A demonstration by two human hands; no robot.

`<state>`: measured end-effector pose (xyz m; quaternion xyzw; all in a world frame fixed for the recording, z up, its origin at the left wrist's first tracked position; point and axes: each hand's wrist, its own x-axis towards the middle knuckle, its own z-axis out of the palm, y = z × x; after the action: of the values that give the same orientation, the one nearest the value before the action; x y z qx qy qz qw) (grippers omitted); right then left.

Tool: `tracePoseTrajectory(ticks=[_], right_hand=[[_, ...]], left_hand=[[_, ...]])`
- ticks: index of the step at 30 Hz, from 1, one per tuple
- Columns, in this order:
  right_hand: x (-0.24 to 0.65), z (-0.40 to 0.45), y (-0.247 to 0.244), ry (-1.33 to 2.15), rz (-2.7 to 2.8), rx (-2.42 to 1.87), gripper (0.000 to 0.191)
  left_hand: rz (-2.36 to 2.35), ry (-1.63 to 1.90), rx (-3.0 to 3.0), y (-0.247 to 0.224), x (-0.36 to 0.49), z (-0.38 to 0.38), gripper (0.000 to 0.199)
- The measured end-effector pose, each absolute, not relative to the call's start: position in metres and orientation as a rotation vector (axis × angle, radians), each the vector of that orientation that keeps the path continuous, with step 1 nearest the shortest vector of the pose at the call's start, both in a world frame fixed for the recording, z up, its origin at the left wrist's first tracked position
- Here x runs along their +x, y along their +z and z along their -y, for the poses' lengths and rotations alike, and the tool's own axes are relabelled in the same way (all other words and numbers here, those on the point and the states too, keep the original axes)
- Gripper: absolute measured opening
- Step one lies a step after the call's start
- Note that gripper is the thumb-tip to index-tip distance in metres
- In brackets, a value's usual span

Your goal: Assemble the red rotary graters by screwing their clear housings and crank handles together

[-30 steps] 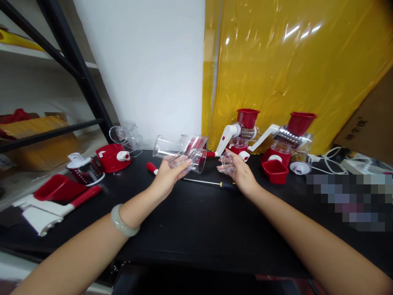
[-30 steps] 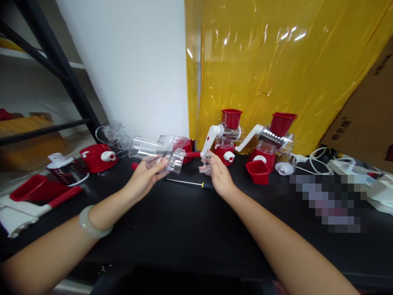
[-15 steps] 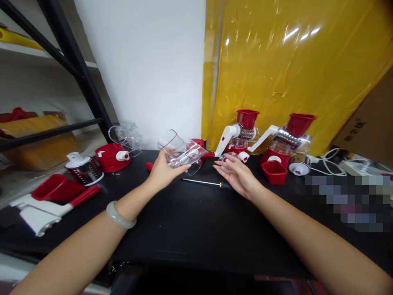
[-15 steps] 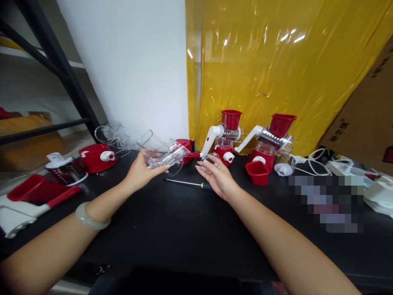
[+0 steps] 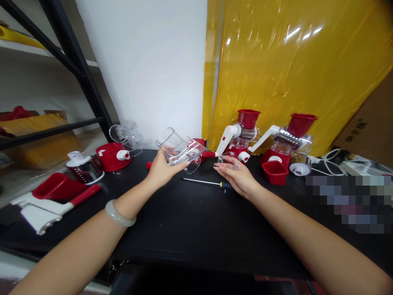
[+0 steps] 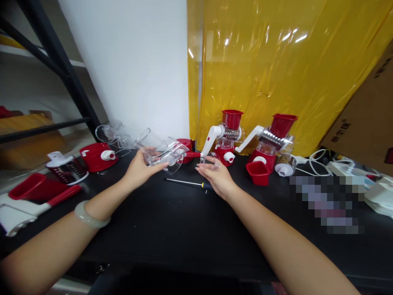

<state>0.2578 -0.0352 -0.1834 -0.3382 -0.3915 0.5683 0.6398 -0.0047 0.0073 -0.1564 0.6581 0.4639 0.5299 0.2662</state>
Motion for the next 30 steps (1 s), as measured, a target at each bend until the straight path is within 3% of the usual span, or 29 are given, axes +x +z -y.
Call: tracePoseTrajectory(ticks=[6,12,16,25,30], right_hand=[[0.256,0.035,-0.185,1.235,0.974,-0.822,0.067],[0.263,0.04,-0.181,1.164,1.08,-0.895,0.065],[0.265,0.045,-0.176,1.144,1.16,-0.892,0.079],[0.26,0.044,-0.184,1.007,1.513,-0.987,0.085],[0.246,0.043,-0.169,0.849,1.76,-1.06,0.07]], left_hand=[[-1.264,1.476,1.758,-0.15,-0.007,-0.008,0.079],[-1.095,1.706,1.381,-0.106,-0.024,-0.002,0.072],[-1.13,1.562,1.373,-0.088,-0.051,0.009,0.063],[-1.435,1.251,1.484,-0.106,-0.12,0.043,0.072],[-1.646,1.264,1.746,-0.117,-0.144,0.069,0.078]])
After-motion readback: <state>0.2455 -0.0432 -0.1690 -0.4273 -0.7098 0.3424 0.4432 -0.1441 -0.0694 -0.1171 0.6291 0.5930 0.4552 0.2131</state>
